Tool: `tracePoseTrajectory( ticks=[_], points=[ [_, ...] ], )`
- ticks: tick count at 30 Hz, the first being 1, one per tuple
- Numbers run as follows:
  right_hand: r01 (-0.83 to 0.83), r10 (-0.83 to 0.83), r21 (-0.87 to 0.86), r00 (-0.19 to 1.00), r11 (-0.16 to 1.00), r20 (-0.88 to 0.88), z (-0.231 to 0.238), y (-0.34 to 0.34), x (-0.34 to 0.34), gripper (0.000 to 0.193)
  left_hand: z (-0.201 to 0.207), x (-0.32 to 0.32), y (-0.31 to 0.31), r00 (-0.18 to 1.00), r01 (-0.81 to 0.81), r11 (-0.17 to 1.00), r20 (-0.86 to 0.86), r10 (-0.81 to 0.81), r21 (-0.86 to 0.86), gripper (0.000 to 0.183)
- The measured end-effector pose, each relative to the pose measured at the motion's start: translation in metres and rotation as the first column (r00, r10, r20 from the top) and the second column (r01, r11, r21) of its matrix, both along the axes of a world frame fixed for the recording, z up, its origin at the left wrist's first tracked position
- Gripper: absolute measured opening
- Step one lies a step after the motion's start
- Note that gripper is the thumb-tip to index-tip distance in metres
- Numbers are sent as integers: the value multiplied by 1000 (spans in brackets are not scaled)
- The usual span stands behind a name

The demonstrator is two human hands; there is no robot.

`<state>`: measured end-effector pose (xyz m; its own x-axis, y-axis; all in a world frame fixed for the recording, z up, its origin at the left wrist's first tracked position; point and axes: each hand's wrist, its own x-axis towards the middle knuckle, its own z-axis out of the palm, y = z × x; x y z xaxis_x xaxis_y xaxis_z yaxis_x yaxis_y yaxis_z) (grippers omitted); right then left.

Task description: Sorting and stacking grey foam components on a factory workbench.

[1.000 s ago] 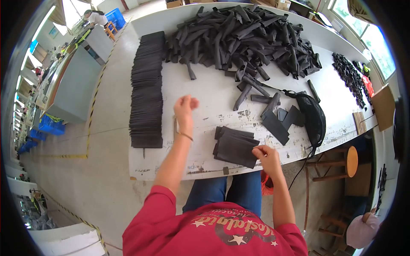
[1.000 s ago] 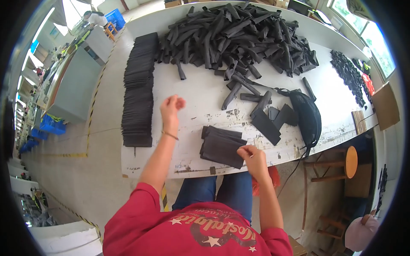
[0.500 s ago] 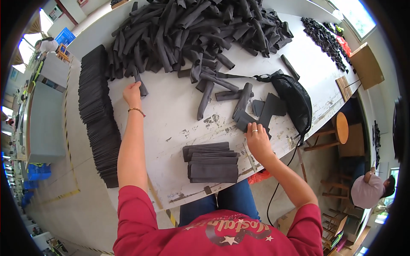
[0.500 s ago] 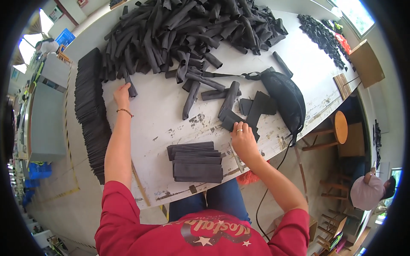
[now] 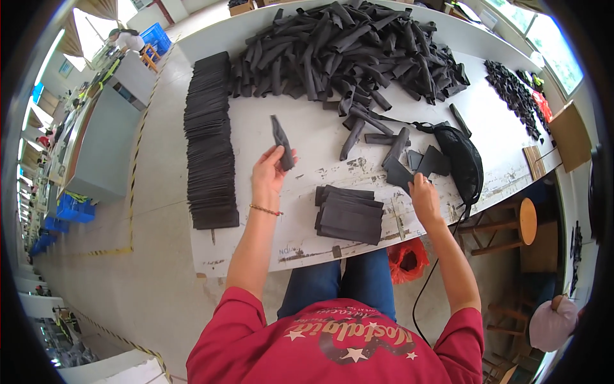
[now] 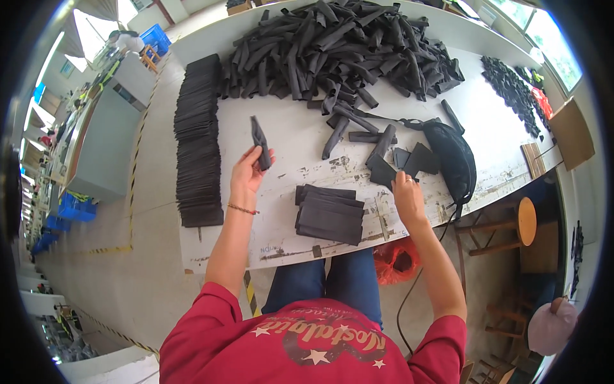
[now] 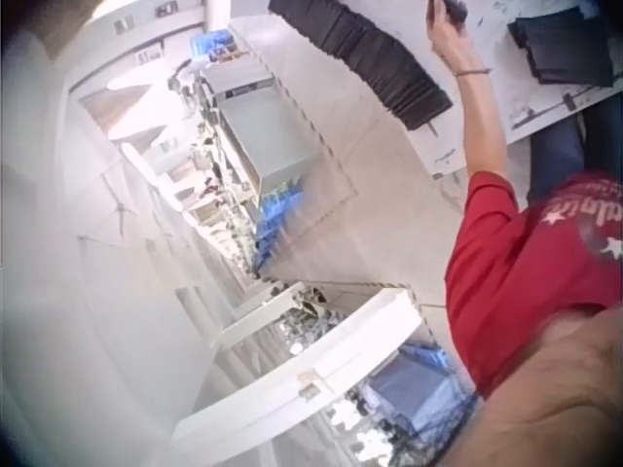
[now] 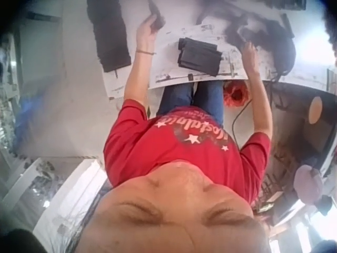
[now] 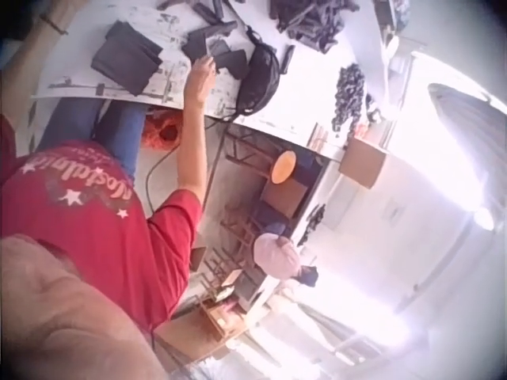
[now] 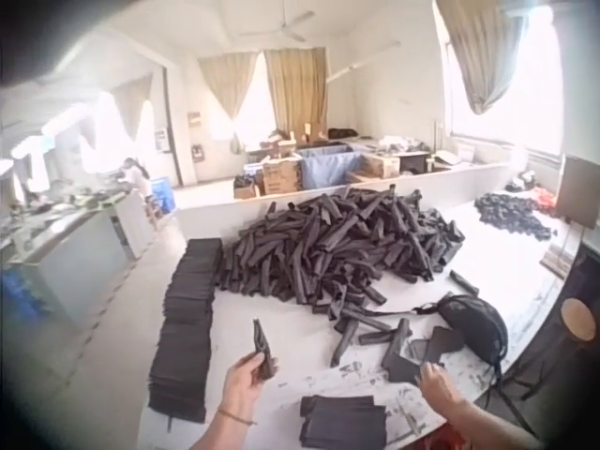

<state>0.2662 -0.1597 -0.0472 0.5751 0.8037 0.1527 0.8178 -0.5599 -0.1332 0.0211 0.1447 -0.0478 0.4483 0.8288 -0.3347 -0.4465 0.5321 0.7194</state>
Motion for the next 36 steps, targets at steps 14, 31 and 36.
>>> tracePoseTrajectory(
  ticks=[14, 31, 36],
  points=[
    [-124, 361, 447, 789, 886, -497, 70, -35, -119, 37, 36, 0, -122, 969, 213, 966, 155, -190, -148, 22],
    [-196, 211, 665, 976, 721, 60, 75, -7, -148, 21, 46, 3, -155, 946, 315, 947, 103, -307, -66, 18],
    [-299, 185, 637, 953, 711, 241, 74, -6, -145, 23, 49, 2, -162, 936, 318, 947, 179, -305, -50, 23]
  ],
)
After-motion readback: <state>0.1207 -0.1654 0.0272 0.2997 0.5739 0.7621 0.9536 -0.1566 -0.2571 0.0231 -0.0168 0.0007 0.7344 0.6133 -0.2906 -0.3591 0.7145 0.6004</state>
